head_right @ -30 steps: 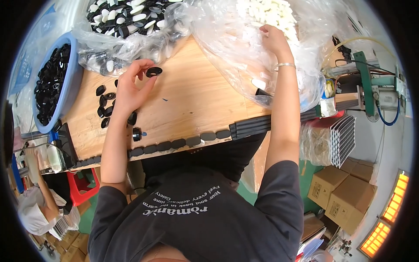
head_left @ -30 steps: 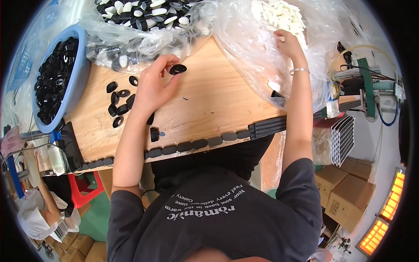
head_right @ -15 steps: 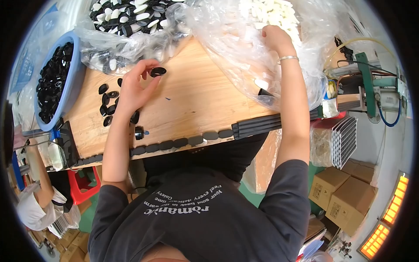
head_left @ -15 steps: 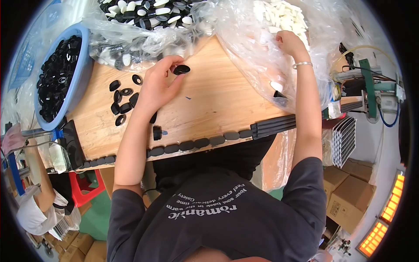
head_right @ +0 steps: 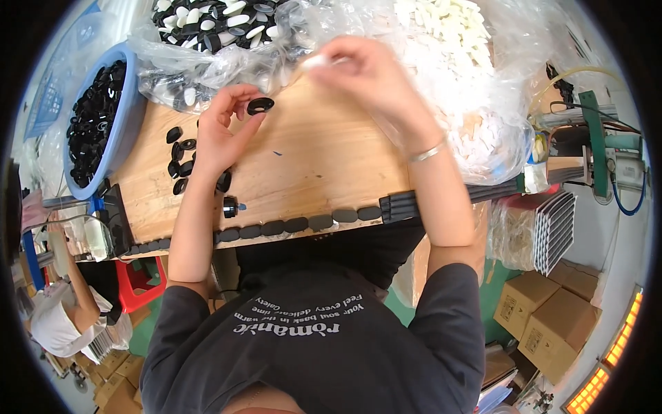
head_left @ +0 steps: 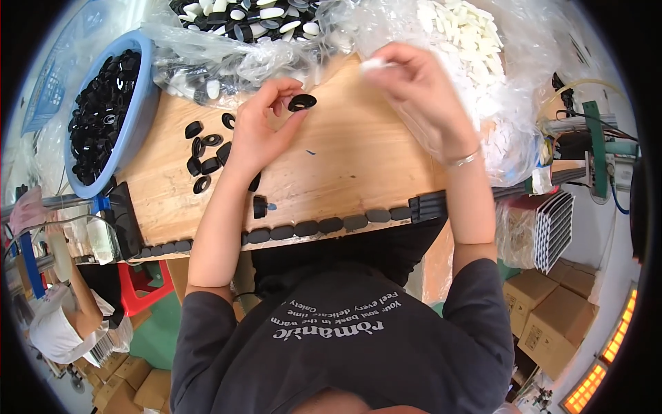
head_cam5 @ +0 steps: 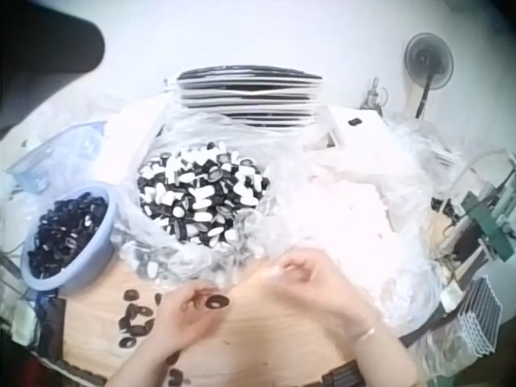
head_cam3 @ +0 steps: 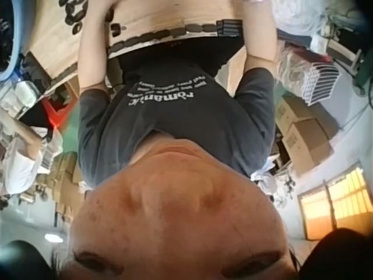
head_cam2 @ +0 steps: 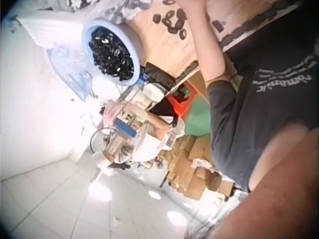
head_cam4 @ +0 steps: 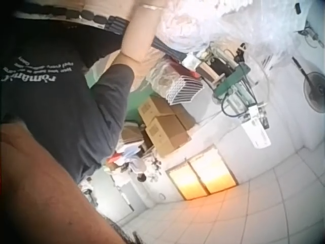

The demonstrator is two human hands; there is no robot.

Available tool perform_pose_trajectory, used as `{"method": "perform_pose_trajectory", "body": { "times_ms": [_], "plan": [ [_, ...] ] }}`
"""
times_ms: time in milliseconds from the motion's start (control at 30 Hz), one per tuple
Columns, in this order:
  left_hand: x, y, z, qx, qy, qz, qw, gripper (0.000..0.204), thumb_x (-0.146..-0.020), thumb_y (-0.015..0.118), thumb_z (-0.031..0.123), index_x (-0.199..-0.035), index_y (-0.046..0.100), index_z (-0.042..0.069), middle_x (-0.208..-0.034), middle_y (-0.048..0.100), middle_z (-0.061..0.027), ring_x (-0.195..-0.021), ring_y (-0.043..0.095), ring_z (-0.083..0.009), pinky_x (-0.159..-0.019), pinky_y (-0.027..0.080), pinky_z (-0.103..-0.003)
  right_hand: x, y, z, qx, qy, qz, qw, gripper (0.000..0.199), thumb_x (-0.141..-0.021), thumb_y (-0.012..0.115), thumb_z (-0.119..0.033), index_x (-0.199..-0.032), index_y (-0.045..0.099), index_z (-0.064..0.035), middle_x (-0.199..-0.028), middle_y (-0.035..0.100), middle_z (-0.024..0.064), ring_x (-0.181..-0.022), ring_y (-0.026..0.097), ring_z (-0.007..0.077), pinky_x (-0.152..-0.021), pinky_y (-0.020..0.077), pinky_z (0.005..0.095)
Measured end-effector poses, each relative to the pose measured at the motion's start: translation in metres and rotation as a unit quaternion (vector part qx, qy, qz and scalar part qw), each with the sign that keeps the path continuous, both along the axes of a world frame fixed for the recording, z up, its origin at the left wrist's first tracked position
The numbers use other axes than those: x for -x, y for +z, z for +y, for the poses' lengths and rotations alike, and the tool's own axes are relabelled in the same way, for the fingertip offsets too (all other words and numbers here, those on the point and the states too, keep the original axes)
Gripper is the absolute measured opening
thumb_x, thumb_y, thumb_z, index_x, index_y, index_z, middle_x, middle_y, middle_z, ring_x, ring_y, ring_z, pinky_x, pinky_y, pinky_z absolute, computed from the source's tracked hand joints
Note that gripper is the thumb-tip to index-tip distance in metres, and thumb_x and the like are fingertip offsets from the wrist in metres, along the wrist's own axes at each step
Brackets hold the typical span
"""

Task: Assembling small white cylindrical components into black plastic rings at a workshop table.

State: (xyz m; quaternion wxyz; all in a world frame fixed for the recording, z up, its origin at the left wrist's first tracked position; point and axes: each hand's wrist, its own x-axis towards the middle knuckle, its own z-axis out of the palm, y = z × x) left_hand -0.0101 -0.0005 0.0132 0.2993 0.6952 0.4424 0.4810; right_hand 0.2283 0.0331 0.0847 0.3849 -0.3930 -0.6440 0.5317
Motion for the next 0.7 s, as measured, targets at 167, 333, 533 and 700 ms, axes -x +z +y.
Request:
{"method": "perform_pose_trajectory", "body": {
  "times_ms": [167,333,533,700],
  "plan": [
    [-0.005,0.003,-0.002,0.003,-0.010,-0.047,0.999,0.037,-0.074,0.070,0.000,-0.109,0.058,0.001,-0.095,0.066,-0.0062,-0.074,0.054,-0.0099,-0.068,0.044,-0.022,0.042,-0.026,-0.005,0.043,0.039,0.082,0.995,0.014,-0.083,0.068,-0.003,-0.096,0.063,-0.0018,-0.083,0.061,-0.0010,-0.070,0.055,0.0038,-0.065,0.0461,0.0180],
    [-0.004,0.001,-0.003,0.000,-0.015,-0.074,0.997,0.040,-0.073,0.069,-0.003,-0.111,0.057,0.000,-0.100,0.065,-0.0075,-0.078,0.054,-0.0096,-0.069,0.043,-0.021,0.050,-0.053,-0.007,-0.056,-0.009,0.054,0.997,0.013,-0.083,0.068,-0.004,-0.095,0.063,0.0000,-0.087,0.062,0.0010,-0.078,0.055,0.0064,-0.069,0.0451,0.0193],
    [-0.001,0.005,-0.003,0.016,-0.015,-0.073,0.997,0.041,-0.073,0.069,-0.004,-0.111,0.057,0.000,-0.099,0.065,-0.0070,-0.077,0.055,-0.0100,-0.068,0.044,-0.022,0.052,-0.053,-0.009,-0.227,0.004,-0.072,0.971,0.016,-0.080,0.068,-0.002,-0.095,0.064,-0.0029,-0.090,0.062,0.0023,-0.079,0.055,0.0124,-0.071,0.0449,0.0240],
    [-0.001,0.005,-0.003,-0.008,-0.007,-0.040,0.999,0.039,-0.073,0.068,-0.005,-0.110,0.057,0.000,-0.099,0.065,-0.0075,-0.076,0.055,-0.0098,-0.070,0.046,-0.023,0.055,-0.061,-0.013,-0.232,0.033,-0.033,0.972,0.019,-0.081,0.067,-0.001,-0.099,0.066,-0.0057,-0.094,0.062,0.0013,-0.084,0.056,0.0128,-0.073,0.0459,0.0241]
  ]
}}
